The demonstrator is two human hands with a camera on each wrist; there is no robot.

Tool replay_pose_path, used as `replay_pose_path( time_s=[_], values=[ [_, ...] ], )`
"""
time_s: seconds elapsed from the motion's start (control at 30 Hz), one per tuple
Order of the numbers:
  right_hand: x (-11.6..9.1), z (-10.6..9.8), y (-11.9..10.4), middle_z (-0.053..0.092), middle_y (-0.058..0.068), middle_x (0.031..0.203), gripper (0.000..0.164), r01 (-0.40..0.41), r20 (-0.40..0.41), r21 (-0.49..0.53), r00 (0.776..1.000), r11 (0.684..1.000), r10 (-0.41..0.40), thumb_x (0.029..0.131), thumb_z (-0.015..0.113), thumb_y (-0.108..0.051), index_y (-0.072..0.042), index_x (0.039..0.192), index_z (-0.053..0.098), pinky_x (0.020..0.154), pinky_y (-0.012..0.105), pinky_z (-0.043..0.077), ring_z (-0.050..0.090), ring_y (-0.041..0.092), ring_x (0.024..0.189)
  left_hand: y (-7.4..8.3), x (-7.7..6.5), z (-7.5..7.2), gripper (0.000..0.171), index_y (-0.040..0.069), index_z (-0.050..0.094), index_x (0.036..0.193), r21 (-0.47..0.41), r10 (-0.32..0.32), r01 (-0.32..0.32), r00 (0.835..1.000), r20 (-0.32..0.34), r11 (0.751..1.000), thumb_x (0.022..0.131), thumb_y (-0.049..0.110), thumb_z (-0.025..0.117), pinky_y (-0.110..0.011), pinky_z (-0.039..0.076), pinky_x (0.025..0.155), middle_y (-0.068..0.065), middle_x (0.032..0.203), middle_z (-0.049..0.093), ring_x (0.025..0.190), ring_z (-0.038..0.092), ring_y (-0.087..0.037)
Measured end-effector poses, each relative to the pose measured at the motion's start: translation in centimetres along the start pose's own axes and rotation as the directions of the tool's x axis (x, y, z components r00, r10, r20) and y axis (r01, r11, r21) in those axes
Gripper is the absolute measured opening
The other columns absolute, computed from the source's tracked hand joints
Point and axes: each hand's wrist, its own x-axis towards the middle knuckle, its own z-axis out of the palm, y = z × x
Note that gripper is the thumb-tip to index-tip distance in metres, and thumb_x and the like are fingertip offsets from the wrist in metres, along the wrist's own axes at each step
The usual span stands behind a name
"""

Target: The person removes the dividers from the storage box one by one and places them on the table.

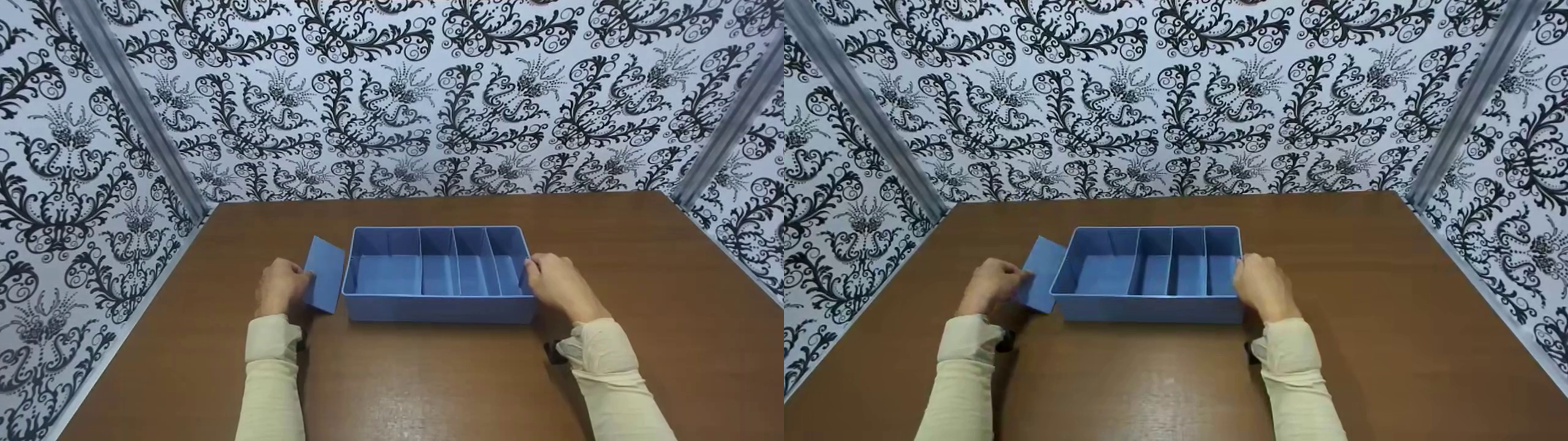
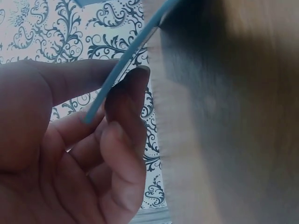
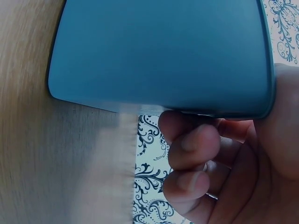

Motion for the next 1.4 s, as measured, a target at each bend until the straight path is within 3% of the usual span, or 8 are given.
replay_pose_path(
  time_s=[0.27,0.43,0.5,0.6,1.03,1.4],
  values=[
    [-0.1,-0.1,-0.1,0.057,0.011,0.073,0.028,0.005,-0.009,0.001,1.0,1.0,-0.005,0.099,0.045,-0.013,-0.004,0.077,0.059,0.072,0.053,0.045,0.057,0.033,0.076,-0.3,-0.1,0.2,0.046,0.014,0.043,0.053,0.022,-0.03,0.031,0.999,-0.044,0.999,0.09,0.029,0.066,-0.035,0.03,0.055,0.004,0.054,0.036,0.056,0.038,-0.016],
    [-0.2,-0.1,-0.2,0.059,0.012,0.075,0.027,-0.005,-0.003,0.001,1.0,1.0,0.005,0.1,0.045,-0.014,-0.004,0.079,0.059,0.073,0.054,0.045,0.058,0.033,0.078,-0.4,0.0,0.3,0.03,0.011,0.059,0.067,0.025,-0.081,0.082,0.995,-0.053,0.996,0.088,0.031,0.067,-0.045,0.042,0.072,-0.007,0.079,0.061,0.078,0.056,-0.024],
    [-0.1,-0.1,-0.2,0.059,0.012,0.076,0.027,-0.007,-0.002,0.0,1.0,1.0,0.007,0.1,0.045,-0.014,-0.004,0.079,0.06,0.073,0.054,0.045,0.058,0.034,0.078,-0.6,0.1,0.4,0.025,0.009,0.065,0.075,0.027,-0.095,0.097,0.994,-0.049,0.995,0.087,0.031,0.067,-0.05,0.043,0.078,-0.011,0.092,0.066,0.086,0.06,-0.028],
    [-0.1,-0.1,-0.1,0.059,0.013,0.076,0.027,-0.007,-0.003,0.003,1.0,1.0,0.007,0.1,0.045,-0.013,-0.003,0.08,0.06,0.073,0.055,0.045,0.058,0.034,0.079,-0.7,0.1,0.5,0.025,0.008,0.068,0.08,0.032,-0.108,0.11,0.993,-0.046,0.993,0.087,0.032,0.068,-0.052,0.043,0.081,-0.015,0.098,0.068,0.089,0.061,-0.03],
    [0.0,0.0,0.1,0.062,0.016,0.08,0.028,0.005,-0.016,0.002,1.0,1.0,-0.005,0.1,0.044,-0.013,-0.001,0.082,0.062,0.076,0.057,0.046,0.06,0.037,0.082,-0.9,0.0,1.2,0.025,0.005,0.066,0.073,0.038,-0.124,0.127,0.989,-0.08,0.991,0.088,0.024,0.07,-0.039,0.041,0.064,-0.011,0.077,0.065,0.072,0.059,-0.025],
    [-0.1,0.1,-0.2,0.059,0.014,0.076,0.027,-0.013,-0.025,0.008,1.0,1.0,0.013,0.099,0.046,-0.013,-0.003,0.079,0.06,0.072,0.054,0.044,0.057,0.034,0.076,-1.2,0.2,1.2,0.03,0.01,0.06,0.067,0.067,-0.153,0.156,0.987,-0.05,0.985,0.087,0.03,0.069,-0.04,0.041,0.064,-0.008,0.076,0.061,0.072,0.056,-0.025]
  ],
)
